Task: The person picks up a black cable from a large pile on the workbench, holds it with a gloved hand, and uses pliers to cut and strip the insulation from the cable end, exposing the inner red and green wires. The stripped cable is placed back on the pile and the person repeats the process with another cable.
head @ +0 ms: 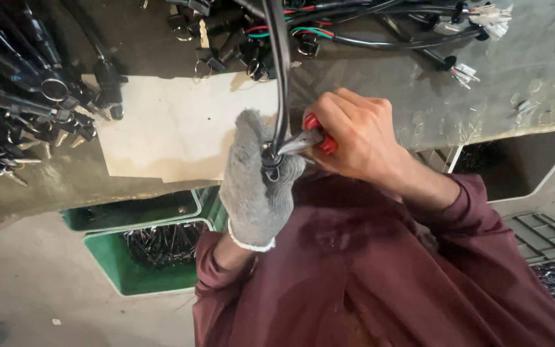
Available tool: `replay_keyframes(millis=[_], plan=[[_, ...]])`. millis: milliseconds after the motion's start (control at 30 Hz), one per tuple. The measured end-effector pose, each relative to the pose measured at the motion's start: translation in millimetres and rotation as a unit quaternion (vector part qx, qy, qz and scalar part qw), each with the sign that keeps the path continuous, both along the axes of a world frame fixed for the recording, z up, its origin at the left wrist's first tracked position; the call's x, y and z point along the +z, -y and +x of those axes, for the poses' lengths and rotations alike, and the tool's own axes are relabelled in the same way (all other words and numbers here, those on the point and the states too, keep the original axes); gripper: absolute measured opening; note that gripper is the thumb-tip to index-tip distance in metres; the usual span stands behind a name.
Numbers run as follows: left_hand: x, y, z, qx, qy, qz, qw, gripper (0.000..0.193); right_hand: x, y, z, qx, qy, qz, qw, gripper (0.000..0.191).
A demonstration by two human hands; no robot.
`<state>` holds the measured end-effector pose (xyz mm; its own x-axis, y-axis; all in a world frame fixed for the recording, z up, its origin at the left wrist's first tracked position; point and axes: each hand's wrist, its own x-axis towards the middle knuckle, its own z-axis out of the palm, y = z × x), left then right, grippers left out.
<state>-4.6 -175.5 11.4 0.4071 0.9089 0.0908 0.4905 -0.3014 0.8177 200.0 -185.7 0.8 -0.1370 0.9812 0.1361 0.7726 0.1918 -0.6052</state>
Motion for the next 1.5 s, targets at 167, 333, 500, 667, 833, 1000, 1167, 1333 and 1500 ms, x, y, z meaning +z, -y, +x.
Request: replay_keyframes(millis=[167, 333, 500, 667, 833, 1000, 1167, 1333, 1500], plan=[[-8, 5, 1, -0.009, 0.024, 0.026, 0.999, 0.077, 5, -2, 2, -0.020, -0.025, 0.048, 0.998, 0.054], [-9, 7, 2, -0.018, 0.016, 0.037, 0.999, 0.076, 4, -6, 4, 0.013, -0.024, 0.043, 0.999, 0.056], [-11, 11, 0, -0.023, 0.011, 0.054, 0.998, 0.067, 2, -4, 6, -0.001, 0.049, 0.020, 0.999, 0.046], [-14, 13, 3, 0.018, -0.193, 0.190, 0.962, 0.067, 2, 6, 5, -0.026, 0.088, 0.024, 0.995, 0.047], [-22, 10, 2, 0.017, -0.271, 0.236, 0.933, 0.059, -4, 10, -4, -0.072, 0.087, -0.005, 0.994, 0.044], [-16, 5, 2, 0.057, -0.283, 0.316, 0.904, 0.058, 6, 15, -18, -0.068, -0.030, 0.025, 0.997, 0.045], [22, -12, -3, -0.064, -0.135, 0.069, 0.986, 0.067, 8, 6, -19, -0.092, -0.001, 0.000, 0.996, 0.037], [47, -32, -21, -0.238, 0.161, -0.247, 0.925, 0.073, -11, -3, -4, 0.044, -0.065, 0.125, 0.989, 0.041], [52, -38, -25, -0.246, 0.168, -0.303, 0.905, 0.072, -17, -9, 8, 0.122, -0.209, -0.008, 0.970, 0.036]])
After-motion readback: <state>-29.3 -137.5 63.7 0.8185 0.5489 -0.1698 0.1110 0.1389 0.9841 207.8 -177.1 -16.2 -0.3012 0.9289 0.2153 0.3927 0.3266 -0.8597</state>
